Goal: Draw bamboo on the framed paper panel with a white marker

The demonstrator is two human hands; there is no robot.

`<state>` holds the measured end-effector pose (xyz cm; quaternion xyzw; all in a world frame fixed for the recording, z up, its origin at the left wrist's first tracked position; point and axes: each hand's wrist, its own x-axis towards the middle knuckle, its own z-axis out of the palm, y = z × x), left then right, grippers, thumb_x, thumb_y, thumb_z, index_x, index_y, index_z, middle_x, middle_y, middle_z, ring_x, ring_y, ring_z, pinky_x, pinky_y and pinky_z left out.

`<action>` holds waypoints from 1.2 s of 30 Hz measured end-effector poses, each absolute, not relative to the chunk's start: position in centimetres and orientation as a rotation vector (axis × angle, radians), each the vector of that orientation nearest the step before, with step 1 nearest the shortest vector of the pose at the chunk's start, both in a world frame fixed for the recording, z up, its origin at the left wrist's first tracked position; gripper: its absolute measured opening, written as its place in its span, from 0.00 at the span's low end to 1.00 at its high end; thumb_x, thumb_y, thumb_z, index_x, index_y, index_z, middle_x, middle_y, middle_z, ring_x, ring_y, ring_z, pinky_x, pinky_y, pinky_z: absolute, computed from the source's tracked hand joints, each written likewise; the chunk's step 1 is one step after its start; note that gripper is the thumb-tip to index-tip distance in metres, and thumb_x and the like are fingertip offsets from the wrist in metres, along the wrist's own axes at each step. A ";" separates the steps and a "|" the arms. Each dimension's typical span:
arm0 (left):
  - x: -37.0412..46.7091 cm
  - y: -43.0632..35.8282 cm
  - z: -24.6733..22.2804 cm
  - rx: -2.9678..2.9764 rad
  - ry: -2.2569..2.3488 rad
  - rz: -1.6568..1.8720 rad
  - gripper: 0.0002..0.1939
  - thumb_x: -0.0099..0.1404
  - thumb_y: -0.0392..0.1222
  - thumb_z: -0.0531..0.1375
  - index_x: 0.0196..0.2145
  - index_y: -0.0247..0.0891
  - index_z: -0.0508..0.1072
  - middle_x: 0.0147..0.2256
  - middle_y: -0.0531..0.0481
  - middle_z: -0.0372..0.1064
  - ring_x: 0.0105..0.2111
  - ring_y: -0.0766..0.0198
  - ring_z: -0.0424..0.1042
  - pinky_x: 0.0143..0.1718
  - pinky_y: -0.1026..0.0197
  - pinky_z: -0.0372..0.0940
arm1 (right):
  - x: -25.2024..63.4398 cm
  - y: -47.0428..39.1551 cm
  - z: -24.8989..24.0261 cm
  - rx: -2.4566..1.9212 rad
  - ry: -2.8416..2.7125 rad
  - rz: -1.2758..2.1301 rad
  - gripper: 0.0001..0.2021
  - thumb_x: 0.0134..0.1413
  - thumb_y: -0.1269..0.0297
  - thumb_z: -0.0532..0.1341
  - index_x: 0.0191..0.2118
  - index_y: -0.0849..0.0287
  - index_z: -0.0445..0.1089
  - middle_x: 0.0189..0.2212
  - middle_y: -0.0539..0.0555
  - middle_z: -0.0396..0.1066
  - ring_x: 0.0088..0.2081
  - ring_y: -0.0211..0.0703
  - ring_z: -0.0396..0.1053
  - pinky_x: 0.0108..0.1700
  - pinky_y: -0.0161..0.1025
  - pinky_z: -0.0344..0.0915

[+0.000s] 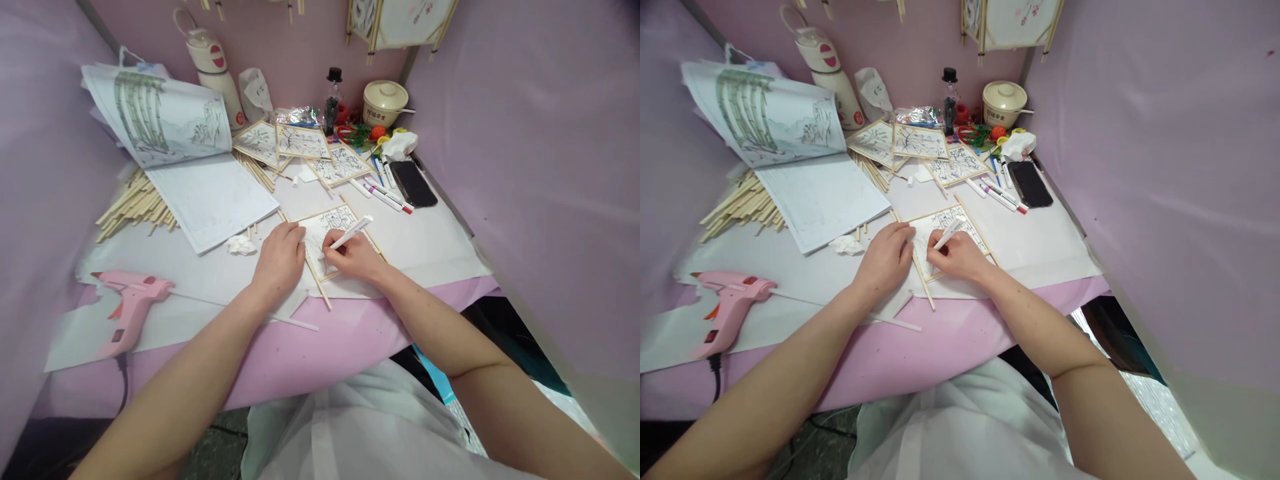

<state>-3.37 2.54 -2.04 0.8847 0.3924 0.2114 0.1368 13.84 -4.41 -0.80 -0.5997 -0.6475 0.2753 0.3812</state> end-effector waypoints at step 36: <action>-3.5 2.6 -2.2 2.559 1.119 0.637 0.18 0.67 0.34 0.49 0.51 0.33 0.70 0.55 0.38 0.66 0.57 0.50 0.63 0.59 0.44 0.60 | 12.9 -3.2 -0.5 -1.575 -1.593 0.655 0.06 0.52 0.65 0.56 0.29 0.58 0.68 0.21 0.46 0.65 0.24 0.35 0.61 0.31 0.34 0.55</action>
